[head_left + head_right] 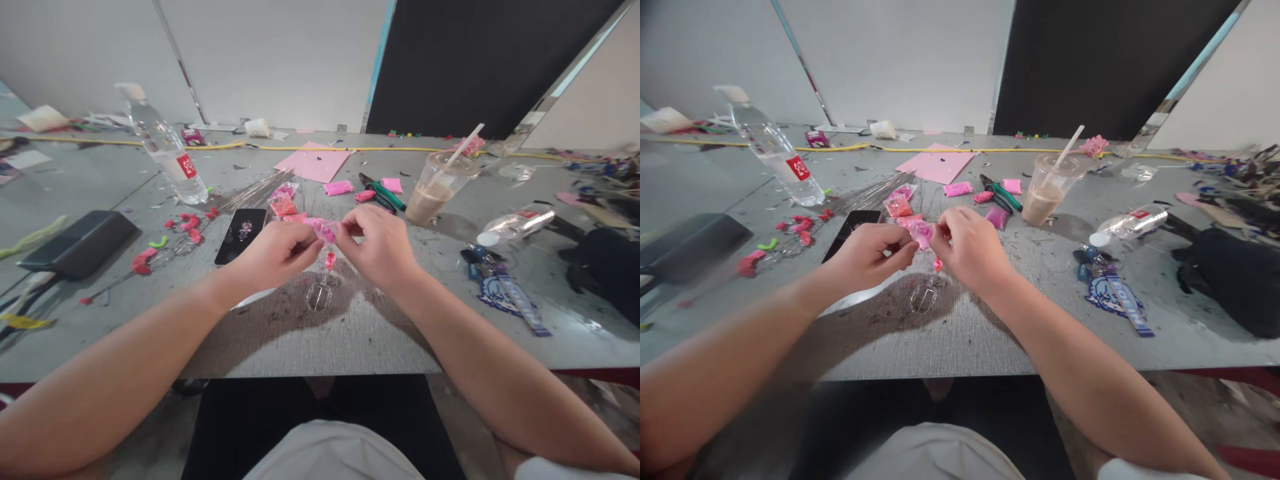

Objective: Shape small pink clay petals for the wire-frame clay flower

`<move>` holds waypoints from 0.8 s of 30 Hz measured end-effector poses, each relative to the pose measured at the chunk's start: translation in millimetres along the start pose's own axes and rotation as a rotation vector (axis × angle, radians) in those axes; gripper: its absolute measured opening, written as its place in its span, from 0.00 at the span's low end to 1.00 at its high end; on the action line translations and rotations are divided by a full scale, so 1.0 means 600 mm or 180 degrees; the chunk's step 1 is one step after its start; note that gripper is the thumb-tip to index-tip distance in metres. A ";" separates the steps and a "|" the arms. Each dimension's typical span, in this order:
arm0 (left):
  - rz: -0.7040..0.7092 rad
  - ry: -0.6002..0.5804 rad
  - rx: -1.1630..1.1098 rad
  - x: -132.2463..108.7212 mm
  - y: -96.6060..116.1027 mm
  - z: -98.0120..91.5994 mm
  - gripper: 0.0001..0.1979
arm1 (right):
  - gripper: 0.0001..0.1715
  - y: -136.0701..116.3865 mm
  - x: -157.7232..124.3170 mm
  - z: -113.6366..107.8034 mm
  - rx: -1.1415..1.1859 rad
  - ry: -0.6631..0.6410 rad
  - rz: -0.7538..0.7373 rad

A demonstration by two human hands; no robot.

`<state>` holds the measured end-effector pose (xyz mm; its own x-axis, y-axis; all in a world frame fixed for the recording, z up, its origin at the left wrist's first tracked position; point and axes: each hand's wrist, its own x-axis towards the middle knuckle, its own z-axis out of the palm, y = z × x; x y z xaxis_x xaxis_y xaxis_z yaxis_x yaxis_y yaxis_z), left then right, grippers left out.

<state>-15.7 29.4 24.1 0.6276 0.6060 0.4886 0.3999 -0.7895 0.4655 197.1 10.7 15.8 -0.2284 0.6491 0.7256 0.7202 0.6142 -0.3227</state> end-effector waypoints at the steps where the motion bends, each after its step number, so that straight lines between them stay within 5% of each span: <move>1: 0.0086 0.0061 0.0094 0.000 -0.001 0.001 0.18 | 0.08 -0.002 -0.001 -0.001 0.0056 -0.0065 0.0054; 6: 0.0118 0.0363 0.0176 -0.001 -0.001 0.004 0.17 | 0.02 -0.012 -0.008 -0.007 0.0770 -0.0171 0.0342; 9: -0.0044 0.1026 0.0130 -0.002 -0.007 0.004 0.11 | 0.05 -0.012 -0.007 -0.011 0.1314 -0.0231 0.0579; 11: -0.0297 0.1297 -0.0315 -0.001 -0.013 0.005 0.18 | 0.04 -0.009 -0.006 -0.011 0.1618 -0.0365 0.0703; 16: -0.1060 0.0516 -0.1874 0.006 -0.020 0.004 0.17 | 0.06 0.004 -0.003 -0.007 0.1980 -0.0447 0.0889; 24: -0.0969 0.0623 -0.1404 0.002 -0.025 0.010 0.08 | 0.04 0.009 0.005 -0.019 0.1733 -0.0810 0.0769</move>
<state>-16.8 41.1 13.2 0.3756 0.8396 0.3924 0.2004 -0.4870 0.8501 207.8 10.7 23.2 -0.2977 0.8426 0.4488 0.3506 0.5338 -0.7695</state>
